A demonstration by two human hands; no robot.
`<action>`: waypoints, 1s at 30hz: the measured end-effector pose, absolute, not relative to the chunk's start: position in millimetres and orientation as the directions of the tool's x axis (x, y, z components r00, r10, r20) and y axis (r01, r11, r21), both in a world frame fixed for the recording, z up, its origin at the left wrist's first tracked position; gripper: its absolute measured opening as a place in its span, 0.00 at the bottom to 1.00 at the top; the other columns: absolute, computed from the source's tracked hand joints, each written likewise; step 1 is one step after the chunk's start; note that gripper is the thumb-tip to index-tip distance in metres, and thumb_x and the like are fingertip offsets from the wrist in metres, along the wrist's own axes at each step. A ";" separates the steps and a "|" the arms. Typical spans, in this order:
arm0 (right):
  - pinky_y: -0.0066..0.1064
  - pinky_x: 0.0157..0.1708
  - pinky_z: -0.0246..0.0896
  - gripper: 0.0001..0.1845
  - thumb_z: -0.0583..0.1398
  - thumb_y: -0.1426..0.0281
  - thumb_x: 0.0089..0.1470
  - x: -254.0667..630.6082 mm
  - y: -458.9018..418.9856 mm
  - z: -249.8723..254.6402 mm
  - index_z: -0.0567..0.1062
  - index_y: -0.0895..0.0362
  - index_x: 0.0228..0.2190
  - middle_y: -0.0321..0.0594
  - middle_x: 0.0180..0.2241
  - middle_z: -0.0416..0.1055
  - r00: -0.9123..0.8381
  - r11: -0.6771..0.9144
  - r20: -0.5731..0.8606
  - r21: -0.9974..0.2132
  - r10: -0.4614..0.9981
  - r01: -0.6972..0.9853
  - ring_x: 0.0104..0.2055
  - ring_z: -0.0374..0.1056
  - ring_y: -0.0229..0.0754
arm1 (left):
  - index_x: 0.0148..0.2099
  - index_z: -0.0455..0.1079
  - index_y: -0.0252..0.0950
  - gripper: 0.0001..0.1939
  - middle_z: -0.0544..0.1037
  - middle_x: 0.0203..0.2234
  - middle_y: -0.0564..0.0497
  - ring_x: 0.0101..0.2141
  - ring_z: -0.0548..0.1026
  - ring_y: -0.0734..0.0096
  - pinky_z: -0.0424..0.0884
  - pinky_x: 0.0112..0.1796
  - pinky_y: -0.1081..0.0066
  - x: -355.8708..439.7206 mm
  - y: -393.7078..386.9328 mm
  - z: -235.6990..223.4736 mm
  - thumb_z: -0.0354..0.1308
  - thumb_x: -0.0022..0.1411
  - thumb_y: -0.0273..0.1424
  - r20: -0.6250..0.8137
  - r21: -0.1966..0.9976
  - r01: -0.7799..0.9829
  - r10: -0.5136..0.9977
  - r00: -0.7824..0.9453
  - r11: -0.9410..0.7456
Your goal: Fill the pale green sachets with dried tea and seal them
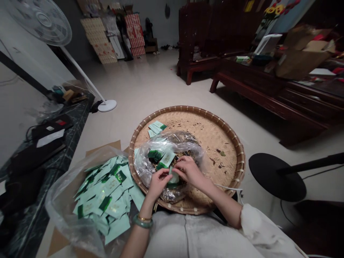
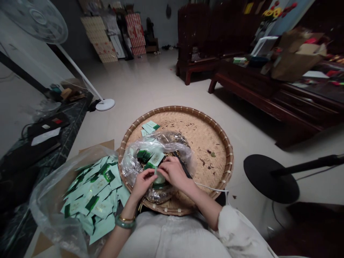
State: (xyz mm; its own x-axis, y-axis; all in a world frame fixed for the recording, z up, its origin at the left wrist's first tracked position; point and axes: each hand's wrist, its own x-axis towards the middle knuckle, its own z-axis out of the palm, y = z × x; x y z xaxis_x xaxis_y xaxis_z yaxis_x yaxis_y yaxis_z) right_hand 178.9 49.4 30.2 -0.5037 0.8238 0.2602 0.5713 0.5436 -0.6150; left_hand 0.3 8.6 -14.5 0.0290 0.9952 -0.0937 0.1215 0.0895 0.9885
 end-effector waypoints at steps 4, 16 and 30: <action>0.34 0.39 0.57 0.11 0.55 0.67 0.59 181.1 54.9 26.7 0.76 0.56 0.31 0.43 0.31 0.72 -0.438 0.540 0.324 -0.608 0.838 0.583 0.35 0.64 0.42 | 0.41 0.73 0.32 0.19 0.80 0.34 0.47 0.35 0.77 0.65 0.73 0.38 0.67 3.0 6.3 -15.4 0.66 0.42 0.27 -0.234 0.972 0.039 0.962 0.139 0.231; 0.38 0.41 0.59 0.13 0.57 0.62 0.57 189.9 46.2 63.3 0.76 0.56 0.30 0.43 0.30 0.72 -0.649 0.774 0.447 -0.500 0.615 0.389 0.41 0.64 0.45 | 0.30 0.75 0.32 0.07 0.79 0.25 0.52 0.27 0.75 0.70 0.69 0.31 0.74 1.8 9.9 -1.0 0.62 0.43 0.22 -0.173 0.977 0.156 0.972 0.162 0.148; 0.37 0.33 0.65 0.09 0.54 0.74 0.56 201.5 21.9 79.5 0.74 0.56 0.29 0.40 0.24 0.72 -0.384 0.734 0.636 -0.645 0.670 0.212 0.31 0.67 0.42 | 0.30 0.78 0.35 0.06 0.81 0.26 0.47 0.28 0.78 0.65 0.75 0.32 0.68 -1.6 1.7 -6.1 0.61 0.48 0.26 0.146 0.976 0.166 0.989 -0.033 -0.138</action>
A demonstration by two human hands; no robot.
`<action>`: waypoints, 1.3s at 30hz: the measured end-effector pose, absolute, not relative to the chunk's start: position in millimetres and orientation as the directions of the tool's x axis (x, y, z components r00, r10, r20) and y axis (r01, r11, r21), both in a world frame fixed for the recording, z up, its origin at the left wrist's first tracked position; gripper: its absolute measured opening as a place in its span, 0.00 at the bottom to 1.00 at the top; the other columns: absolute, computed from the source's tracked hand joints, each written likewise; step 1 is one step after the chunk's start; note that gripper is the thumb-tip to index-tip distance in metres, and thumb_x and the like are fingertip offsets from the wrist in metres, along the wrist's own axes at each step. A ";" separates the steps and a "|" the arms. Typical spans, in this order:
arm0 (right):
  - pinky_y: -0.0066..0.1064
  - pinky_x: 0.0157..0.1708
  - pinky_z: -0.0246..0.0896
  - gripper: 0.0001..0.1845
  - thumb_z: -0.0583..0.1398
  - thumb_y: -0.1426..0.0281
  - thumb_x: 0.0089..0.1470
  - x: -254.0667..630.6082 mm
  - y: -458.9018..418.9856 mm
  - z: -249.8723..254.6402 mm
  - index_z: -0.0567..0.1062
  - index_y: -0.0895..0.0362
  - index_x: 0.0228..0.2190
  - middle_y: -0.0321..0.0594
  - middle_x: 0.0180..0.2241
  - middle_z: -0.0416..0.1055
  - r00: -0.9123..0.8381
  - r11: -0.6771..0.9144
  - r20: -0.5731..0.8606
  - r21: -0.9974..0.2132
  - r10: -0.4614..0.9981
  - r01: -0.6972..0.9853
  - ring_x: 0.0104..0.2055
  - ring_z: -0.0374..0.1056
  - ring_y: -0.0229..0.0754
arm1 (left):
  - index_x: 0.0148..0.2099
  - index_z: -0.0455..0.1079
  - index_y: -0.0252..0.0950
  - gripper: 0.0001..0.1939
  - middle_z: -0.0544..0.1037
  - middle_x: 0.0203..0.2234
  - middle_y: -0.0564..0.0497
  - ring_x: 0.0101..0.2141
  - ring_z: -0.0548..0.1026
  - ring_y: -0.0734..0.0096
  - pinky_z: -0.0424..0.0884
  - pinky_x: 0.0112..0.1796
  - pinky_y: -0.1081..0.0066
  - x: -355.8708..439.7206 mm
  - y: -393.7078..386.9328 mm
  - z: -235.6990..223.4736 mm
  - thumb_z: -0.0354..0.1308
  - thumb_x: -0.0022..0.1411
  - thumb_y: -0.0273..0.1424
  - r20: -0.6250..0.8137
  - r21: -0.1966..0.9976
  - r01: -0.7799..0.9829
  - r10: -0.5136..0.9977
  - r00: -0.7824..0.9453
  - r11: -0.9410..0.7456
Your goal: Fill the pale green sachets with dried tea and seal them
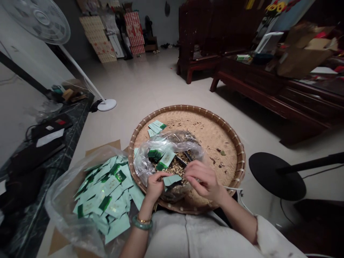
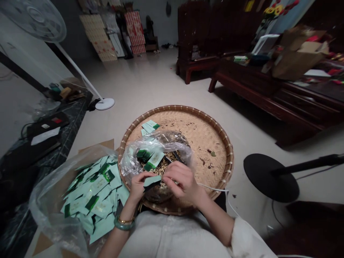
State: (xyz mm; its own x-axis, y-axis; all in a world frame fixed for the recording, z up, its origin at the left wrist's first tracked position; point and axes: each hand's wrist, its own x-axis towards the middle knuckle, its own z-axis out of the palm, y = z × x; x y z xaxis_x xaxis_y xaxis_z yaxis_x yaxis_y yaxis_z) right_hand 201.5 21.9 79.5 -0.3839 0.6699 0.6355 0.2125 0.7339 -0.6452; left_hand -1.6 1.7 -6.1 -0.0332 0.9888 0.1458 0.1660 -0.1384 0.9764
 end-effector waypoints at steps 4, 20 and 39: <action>0.30 0.30 0.63 0.11 0.52 0.72 0.59 194.4 32.2 38.6 0.74 0.57 0.30 0.40 0.25 0.72 -0.263 0.460 0.382 -0.801 0.886 0.383 0.27 0.67 0.39 | 0.29 0.76 0.34 0.06 0.81 0.24 0.49 0.26 0.77 0.66 0.74 0.30 0.70 -8.2 4.0 -13.2 0.64 0.44 0.28 0.114 0.976 0.202 0.980 -0.163 -0.080; 0.30 0.40 0.61 0.12 0.60 0.77 0.51 163.0 39.4 -9.8 0.73 0.59 0.40 0.44 0.39 0.70 -0.616 0.463 -0.066 -0.598 0.785 0.654 0.42 0.68 0.43 | 0.32 0.73 0.30 0.13 0.78 0.21 0.49 0.23 0.75 0.69 0.74 0.28 0.70 -23.1 9.0 -29.6 0.66 0.44 0.34 -0.031 0.990 0.110 0.910 -0.412 0.084; 0.26 0.33 0.61 0.08 0.60 0.76 0.48 160.4 45.5 -20.8 0.78 0.58 0.32 0.38 0.29 0.76 -0.488 0.276 -0.027 -0.796 0.873 0.538 0.30 0.70 0.39 | 0.34 0.76 0.31 0.13 0.80 0.26 0.49 0.29 0.76 0.65 0.73 0.34 0.68 -20.0 7.5 -24.6 0.64 0.45 0.32 0.000 0.976 0.201 0.934 -0.358 0.078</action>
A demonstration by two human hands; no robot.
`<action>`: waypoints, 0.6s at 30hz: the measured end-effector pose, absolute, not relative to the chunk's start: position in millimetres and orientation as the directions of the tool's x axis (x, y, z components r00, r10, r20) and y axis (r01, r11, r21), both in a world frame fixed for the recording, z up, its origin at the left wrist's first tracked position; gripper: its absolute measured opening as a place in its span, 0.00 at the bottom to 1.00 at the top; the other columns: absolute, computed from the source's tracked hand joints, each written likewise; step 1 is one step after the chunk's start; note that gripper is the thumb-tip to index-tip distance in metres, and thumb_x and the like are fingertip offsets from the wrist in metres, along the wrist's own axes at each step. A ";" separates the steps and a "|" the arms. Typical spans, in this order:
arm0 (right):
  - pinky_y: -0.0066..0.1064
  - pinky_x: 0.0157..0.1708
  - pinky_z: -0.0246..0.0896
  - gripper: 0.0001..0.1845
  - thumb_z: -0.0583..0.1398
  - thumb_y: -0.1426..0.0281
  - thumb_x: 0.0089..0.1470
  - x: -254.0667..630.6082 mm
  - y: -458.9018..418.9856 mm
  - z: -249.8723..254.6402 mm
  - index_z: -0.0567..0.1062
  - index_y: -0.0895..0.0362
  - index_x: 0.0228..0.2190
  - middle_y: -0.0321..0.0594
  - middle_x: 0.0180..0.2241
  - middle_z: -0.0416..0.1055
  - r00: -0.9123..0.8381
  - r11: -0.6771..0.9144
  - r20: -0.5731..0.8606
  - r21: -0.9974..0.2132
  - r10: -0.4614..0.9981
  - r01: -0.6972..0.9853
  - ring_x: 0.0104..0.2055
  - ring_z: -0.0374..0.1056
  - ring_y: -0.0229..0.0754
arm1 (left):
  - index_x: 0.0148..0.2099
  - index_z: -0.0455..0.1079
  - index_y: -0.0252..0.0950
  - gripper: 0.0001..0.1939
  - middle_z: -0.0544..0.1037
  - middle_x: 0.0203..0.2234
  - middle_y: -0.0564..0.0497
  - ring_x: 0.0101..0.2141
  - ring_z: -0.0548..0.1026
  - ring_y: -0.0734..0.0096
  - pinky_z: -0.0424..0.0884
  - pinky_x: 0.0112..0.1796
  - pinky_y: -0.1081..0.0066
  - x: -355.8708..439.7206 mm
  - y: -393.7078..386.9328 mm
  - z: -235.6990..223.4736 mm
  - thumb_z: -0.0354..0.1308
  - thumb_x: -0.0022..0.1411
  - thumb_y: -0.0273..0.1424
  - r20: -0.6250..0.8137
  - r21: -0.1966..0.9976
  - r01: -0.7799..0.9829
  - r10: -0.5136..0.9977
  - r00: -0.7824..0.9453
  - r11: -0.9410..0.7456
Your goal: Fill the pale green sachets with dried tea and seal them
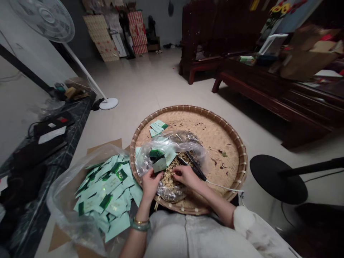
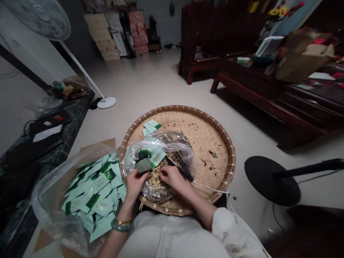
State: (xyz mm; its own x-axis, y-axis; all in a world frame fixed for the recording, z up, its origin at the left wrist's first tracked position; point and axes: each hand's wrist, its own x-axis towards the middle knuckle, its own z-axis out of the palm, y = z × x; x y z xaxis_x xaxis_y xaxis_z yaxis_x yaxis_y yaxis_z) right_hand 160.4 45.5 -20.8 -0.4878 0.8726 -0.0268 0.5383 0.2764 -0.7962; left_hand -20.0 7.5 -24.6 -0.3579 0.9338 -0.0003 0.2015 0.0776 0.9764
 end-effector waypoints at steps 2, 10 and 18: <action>0.26 0.30 0.62 0.08 0.60 0.75 0.47 172.5 49.7 -8.2 0.78 0.58 0.31 0.37 0.26 0.76 -0.405 0.225 -0.002 -0.829 0.914 0.512 0.27 0.69 0.38 | 0.34 0.76 0.32 0.13 0.81 0.27 0.49 0.29 0.76 0.65 0.73 0.34 0.68 -19.0 8.5 -24.5 0.64 0.45 0.32 -0.001 0.978 0.196 0.940 -0.341 0.072; 0.27 0.30 0.65 0.09 0.60 0.72 0.52 187.8 55.0 87.3 0.77 0.56 0.36 0.40 0.33 0.76 -0.418 0.468 0.319 -0.821 0.851 0.326 0.31 0.70 0.38 | 0.34 0.76 0.34 0.10 0.80 0.28 0.51 0.31 0.76 0.65 0.71 0.36 0.69 -8.9 9.7 -20.3 0.62 0.47 0.30 0.022 0.978 0.208 0.975 -0.223 0.025; 0.28 0.34 0.65 0.07 0.60 0.79 0.52 166.3 55.6 98.1 0.76 0.59 0.34 0.42 0.32 0.75 -0.604 0.621 0.334 -0.696 0.724 0.360 0.34 0.70 0.39 | 0.36 0.77 0.34 0.10 0.79 0.27 0.51 0.31 0.74 0.67 0.69 0.34 0.72 -6.5 6.7 -24.1 0.62 0.48 0.29 0.018 0.970 0.242 0.981 -0.194 0.030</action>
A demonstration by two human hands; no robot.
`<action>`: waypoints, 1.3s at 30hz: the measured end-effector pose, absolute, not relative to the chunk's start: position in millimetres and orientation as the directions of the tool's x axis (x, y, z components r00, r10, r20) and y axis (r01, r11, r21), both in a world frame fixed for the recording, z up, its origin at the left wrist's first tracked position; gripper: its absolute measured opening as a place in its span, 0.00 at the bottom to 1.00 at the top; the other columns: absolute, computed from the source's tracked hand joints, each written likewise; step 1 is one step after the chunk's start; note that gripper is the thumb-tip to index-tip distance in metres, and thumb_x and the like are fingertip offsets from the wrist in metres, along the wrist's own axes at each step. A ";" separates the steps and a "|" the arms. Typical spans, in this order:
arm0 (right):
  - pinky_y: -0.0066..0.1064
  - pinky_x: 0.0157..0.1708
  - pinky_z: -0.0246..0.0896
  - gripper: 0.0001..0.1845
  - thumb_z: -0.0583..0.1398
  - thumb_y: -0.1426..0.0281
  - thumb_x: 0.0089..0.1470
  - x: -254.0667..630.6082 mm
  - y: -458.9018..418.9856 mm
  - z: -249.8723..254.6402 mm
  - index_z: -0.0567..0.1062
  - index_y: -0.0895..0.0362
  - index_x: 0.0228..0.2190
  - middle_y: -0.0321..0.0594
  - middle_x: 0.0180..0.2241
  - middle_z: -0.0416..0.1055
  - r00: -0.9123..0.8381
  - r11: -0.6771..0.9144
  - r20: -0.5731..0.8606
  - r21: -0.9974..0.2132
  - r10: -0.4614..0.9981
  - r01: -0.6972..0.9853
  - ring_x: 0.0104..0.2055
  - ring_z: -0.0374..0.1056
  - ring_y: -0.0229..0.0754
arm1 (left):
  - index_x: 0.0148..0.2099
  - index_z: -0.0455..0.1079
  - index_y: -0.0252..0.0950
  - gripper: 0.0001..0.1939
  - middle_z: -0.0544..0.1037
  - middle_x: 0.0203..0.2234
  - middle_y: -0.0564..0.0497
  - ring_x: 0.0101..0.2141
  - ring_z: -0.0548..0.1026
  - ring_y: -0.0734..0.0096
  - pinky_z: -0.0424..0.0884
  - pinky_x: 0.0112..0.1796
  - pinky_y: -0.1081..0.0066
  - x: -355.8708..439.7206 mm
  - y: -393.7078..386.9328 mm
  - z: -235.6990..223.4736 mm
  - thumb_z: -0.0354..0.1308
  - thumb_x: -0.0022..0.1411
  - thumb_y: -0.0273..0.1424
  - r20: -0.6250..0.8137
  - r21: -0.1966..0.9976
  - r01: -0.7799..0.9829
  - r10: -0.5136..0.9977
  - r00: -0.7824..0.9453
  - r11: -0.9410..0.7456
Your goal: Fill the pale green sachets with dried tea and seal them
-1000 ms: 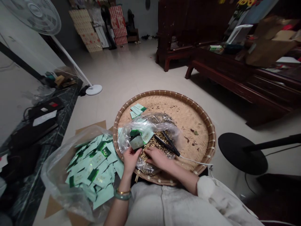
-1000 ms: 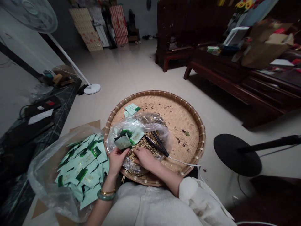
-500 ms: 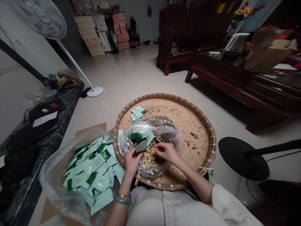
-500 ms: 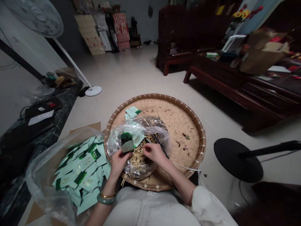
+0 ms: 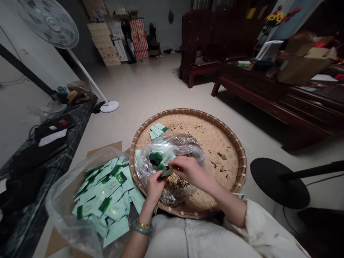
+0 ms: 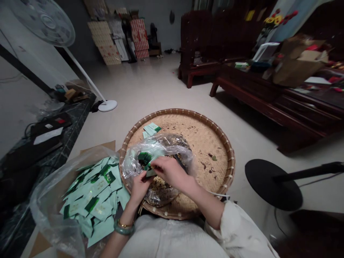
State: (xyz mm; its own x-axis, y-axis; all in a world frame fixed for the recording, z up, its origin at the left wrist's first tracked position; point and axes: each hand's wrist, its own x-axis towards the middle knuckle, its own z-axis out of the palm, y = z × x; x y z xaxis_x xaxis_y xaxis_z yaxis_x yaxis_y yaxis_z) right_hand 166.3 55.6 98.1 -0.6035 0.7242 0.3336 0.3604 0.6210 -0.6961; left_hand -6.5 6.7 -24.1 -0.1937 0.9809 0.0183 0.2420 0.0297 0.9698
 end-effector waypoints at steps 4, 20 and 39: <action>0.28 0.34 0.64 0.07 0.59 0.77 0.53 170.8 53.6 91.1 0.75 0.59 0.35 0.41 0.32 0.74 -0.599 0.616 0.316 -0.681 0.736 0.397 0.34 0.70 0.39 | 0.36 0.77 0.33 0.11 0.79 0.28 0.51 0.30 0.74 0.68 0.69 0.34 0.73 -4.6 6.4 -25.2 0.62 0.47 0.29 -0.029 0.979 0.193 0.980 -0.198 0.068; 0.26 0.31 0.61 0.15 0.62 0.69 0.53 182.3 52.9 94.5 0.73 0.53 0.45 0.39 0.32 0.77 -0.624 0.491 0.055 -0.673 0.779 0.554 0.32 0.73 0.41 | 0.37 0.77 0.34 0.11 0.80 0.30 0.50 0.32 0.75 0.66 0.69 0.35 0.71 -1.1 4.5 -28.2 0.60 0.49 0.29 -0.006 0.953 0.296 0.980 -0.197 0.065; 0.25 0.27 0.59 0.06 0.64 0.68 0.47 177.3 65.3 43.2 0.79 0.59 0.27 0.36 0.25 0.74 -0.510 0.221 0.039 -0.927 0.859 0.302 0.27 0.67 0.37 | 0.34 0.75 0.31 0.16 0.79 0.26 0.49 0.27 0.75 0.70 0.70 0.31 0.73 11.8 5.2 13.2 0.66 0.45 0.38 -0.274 0.946 -0.187 0.961 -0.027 0.265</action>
State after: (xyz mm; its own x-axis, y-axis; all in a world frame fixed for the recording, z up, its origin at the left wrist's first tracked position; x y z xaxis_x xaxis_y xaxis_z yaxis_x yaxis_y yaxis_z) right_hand 177.3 65.3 43.2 -0.5102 0.8592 0.0392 0.3018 0.2215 -0.9273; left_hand 11.8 5.2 13.2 -0.0268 0.9613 -0.2742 -0.1874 0.2646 0.9460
